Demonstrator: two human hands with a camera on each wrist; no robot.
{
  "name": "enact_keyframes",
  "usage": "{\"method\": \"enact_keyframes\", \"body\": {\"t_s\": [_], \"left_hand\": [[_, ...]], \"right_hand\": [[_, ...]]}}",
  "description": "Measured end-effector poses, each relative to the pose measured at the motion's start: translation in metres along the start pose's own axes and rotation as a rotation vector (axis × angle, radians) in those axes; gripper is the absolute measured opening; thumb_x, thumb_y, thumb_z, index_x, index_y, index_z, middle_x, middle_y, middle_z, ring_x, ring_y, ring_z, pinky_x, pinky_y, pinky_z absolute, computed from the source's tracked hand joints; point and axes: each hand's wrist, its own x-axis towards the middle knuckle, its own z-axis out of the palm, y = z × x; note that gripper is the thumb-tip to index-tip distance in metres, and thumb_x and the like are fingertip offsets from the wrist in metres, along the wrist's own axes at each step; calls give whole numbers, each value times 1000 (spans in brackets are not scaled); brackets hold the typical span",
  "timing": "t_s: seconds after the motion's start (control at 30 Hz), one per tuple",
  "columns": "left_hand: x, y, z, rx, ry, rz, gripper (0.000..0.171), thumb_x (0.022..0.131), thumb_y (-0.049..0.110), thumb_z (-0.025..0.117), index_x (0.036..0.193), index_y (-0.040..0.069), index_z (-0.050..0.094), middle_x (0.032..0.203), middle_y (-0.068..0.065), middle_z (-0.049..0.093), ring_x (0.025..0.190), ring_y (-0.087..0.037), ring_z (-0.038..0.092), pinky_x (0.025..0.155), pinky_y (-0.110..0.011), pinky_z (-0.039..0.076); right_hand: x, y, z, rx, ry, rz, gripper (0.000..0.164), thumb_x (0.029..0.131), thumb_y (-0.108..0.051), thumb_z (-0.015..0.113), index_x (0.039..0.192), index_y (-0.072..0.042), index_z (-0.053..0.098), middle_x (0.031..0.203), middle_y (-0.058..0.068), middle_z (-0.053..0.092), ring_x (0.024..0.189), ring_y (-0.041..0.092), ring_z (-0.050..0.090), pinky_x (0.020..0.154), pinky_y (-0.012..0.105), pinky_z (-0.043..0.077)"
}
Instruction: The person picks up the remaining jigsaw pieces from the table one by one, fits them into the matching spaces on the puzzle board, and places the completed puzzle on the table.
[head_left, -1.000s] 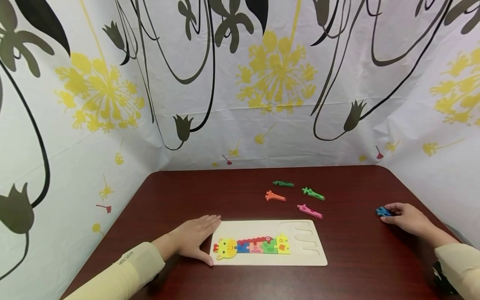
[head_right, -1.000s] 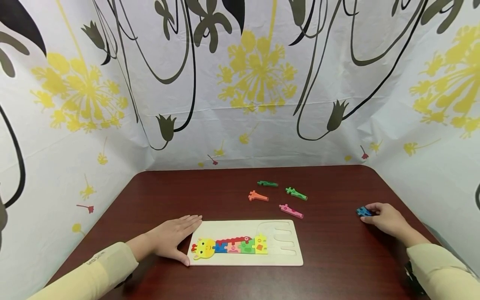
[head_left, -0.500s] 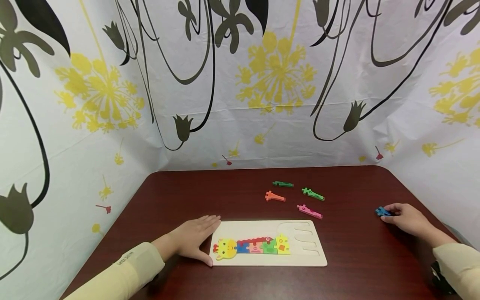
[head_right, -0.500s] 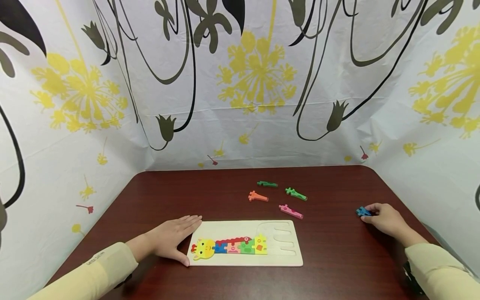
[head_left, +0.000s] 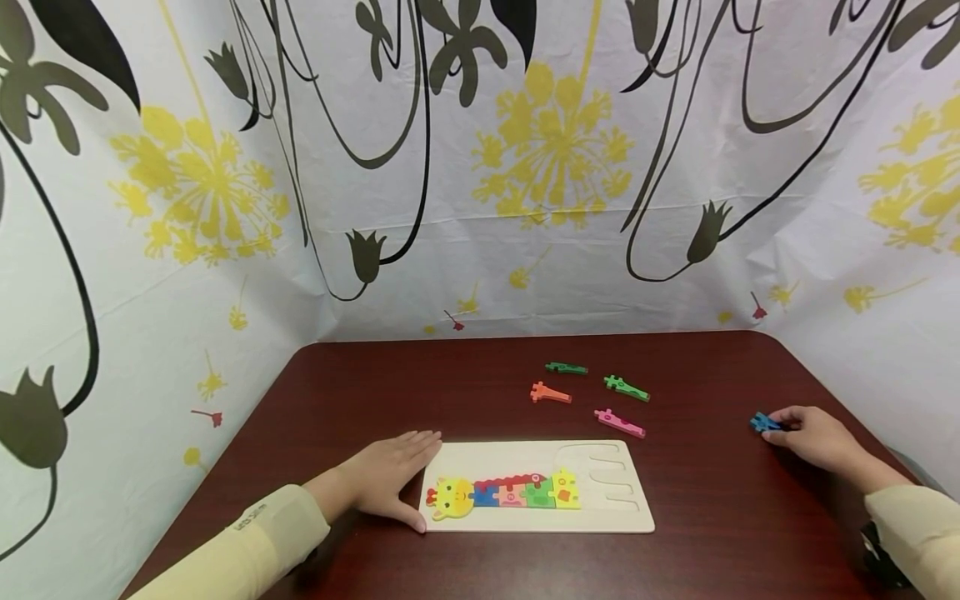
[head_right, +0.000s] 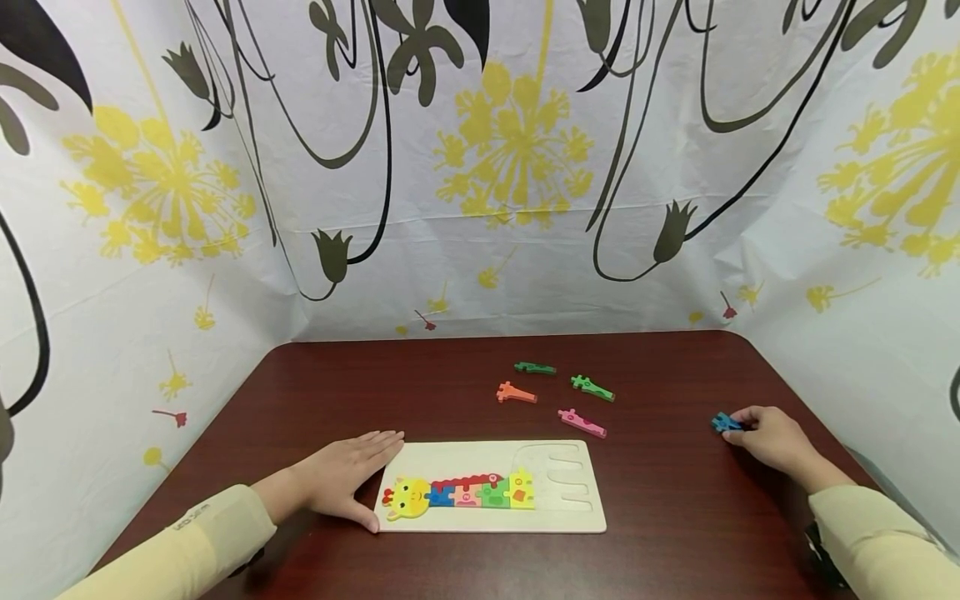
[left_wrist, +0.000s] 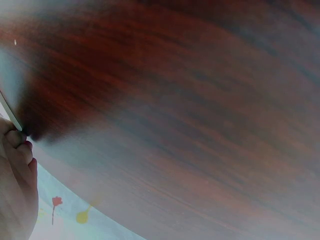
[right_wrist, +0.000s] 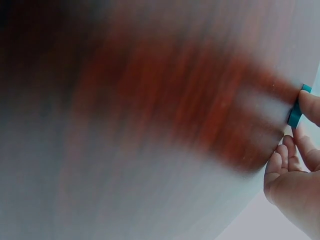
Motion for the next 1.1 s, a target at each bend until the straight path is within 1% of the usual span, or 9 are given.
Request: {"method": "enact_keyframes", "body": {"t_s": [0.23,0.43,0.6,0.7,0.87,1.0,1.1], "left_hand": [[-1,0,0,4,3,1,119,73,91,34,154,5,22,159,-9,21,145,-22,19,115,-39,21],[0,0,1,10,3,0,119,73,91,34,155,5,22,160,-9,21,145,-21,19,115,-38,20],[1,0,0,5,0,-2,119,73,91,34,155,5,22,160,-9,21,146,-21,19,115,-38,20],[1,0,0,3,0,-1,119,73,91,35,155,5,22,160,-9,21,146,-21,19,116,-38,20],[1,0,0,6,-1,-2,119,73,91,35,155,6,21,160,-8,21,146,-21,18,116,-38,20],[1,1,0,5,-2,-1,119,73,91,35,155,6,22,160,-9,21,146,-21,19,116,-38,20],[1,0,0,4,-3,0,119,73,91,35,154,5,22,160,-9,21,146,-21,18,116,-38,20]], "right_hand": [[0,2,0,-2,8,8,38,89,-18,69,104,16,59,100,36,58,88,42,57,72,53,48],[0,1,-3,8,4,16,39,90,-18,68,106,17,57,100,36,58,87,41,57,70,52,49],[1,-1,-4,9,9,10,39,90,-16,68,106,17,56,96,31,60,83,36,59,66,42,49],[3,-2,-4,11,10,9,39,90,-16,68,107,18,56,95,30,61,84,35,59,64,37,48],[5,-5,-4,28,15,2,38,92,-15,66,109,17,55,95,27,61,83,34,59,63,35,48],[6,-12,-5,32,26,-19,37,93,-14,66,109,17,55,93,24,62,83,32,58,63,35,48],[7,-18,-5,30,31,-42,36,92,-13,67,110,16,56,93,24,63,84,34,59,63,35,49]]}}
